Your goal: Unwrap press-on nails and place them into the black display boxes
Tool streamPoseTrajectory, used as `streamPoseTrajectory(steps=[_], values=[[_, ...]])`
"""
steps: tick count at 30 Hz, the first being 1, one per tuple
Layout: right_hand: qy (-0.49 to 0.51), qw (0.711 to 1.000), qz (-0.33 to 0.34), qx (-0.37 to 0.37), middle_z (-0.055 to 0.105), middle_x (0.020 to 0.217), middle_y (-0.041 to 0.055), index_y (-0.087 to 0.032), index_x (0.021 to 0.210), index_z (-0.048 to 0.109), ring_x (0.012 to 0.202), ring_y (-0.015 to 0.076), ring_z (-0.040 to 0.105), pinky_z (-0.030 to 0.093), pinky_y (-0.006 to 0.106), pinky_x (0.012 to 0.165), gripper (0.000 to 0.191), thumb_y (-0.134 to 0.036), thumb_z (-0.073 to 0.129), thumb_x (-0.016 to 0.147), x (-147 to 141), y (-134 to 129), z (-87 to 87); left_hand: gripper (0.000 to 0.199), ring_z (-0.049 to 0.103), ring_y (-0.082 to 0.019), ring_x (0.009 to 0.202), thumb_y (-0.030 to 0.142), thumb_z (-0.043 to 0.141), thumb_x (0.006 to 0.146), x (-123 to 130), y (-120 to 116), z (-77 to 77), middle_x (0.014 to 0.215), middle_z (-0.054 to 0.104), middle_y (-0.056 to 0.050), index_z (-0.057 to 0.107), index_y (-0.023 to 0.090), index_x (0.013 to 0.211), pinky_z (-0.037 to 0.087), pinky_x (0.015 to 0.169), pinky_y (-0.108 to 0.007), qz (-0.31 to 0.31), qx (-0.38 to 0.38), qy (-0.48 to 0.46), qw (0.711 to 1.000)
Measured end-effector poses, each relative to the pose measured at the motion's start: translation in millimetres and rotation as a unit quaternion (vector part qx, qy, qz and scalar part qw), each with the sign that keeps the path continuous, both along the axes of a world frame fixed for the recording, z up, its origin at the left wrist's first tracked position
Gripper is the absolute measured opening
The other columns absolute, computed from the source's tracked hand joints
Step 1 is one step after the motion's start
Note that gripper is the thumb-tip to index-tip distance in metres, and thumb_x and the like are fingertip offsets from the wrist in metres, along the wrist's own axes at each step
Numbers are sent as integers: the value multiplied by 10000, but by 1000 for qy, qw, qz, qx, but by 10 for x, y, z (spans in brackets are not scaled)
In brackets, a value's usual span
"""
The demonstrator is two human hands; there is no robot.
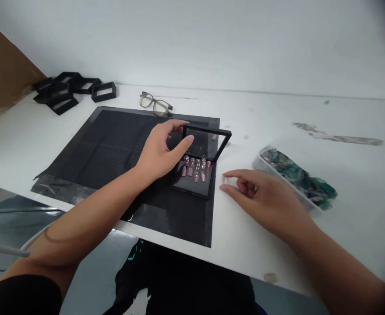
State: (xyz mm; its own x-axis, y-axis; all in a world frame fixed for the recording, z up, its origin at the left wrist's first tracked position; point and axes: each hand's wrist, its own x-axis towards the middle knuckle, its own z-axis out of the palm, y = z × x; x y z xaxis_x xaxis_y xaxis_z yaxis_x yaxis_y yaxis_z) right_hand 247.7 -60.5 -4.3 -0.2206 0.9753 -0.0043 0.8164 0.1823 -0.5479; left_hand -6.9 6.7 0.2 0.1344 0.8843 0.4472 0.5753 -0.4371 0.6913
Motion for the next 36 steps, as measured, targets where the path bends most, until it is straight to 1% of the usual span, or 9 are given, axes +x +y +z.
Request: streamPoseTrajectory(steps=[5,8,11,14,18,23,28,32,36], values=[[19,1000,5,6,659,690,-4,-251,950,711,560,155,596,439,296,504,226,-455,681,859,20,5,19,226,643,-172,950,354,657,890,-15,19,17,948,714,-28,703,203,1051,517,855,-305,14,15,1,1000],[44,999,2,20,663,653,-16,-255,864,707,509,135,588,447,272,457,200,-455,691,858,23,-19,62,173,638,-150,866,339,685,859,-7,9,42,866,697,-8,688,195,954,512,798,-281,-8,16,-26,1000],[82,993,-16,82,679,639,-29,-266,809,724,498,124,602,479,253,444,171,-428,711,861,-14,-69,108,105,629,-128,804,286,699,828,19,-27,72,801,672,16,659,194,855,505,784,-267,-44,22,-39,998],[119,981,-5,150,731,723,-30,-283,853,743,621,138,677,555,239,518,71,-353,738,863,-48,-113,120,93,618,-125,788,270,691,823,47,-63,82,784,661,22,636,196,809,502,786,-269,-63,30,-21,997],[155,969,4,191,762,795,-39,-301,886,745,654,127,689,599,242,579,63,-256,766,847,-51,-139,112,112,614,-127,778,293,668,845,55,-66,63,782,658,21,625,196,811,504,778,-270,-70,27,-6,997],[307,941,-32,142,768,814,-30,-320,870,758,737,161,732,622,284,606,103,-237,796,824,-49,-173,159,121,624,-134,797,316,669,850,31,-46,43,814,680,16,645,197,844,502,799,-284,-70,31,1,997],[419,904,40,76,784,866,-12,-285,941,750,783,182,762,618,278,547,193,-109,730,865,0,-182,136,133,629,-139,802,331,668,859,22,-49,42,831,689,13,649,200,843,500,797,-294,-67,33,14,997],[452,886,64,78,777,874,-13,-271,955,753,744,167,746,619,294,567,253,-40,693,870,41,-159,107,104,638,-146,841,298,666,852,19,-41,70,852,696,3,652,195,851,509,831,-301,-68,43,27,996],[482,868,99,67,754,801,-13,-294,943,763,646,150,692,571,293,504,221,-91,697,883,36,-131,150,287,647,-200,1038,338,681,851,-16,-64,117,1139,674,-64,614,223,1104,533,897,-346,-72,83,23,994]])
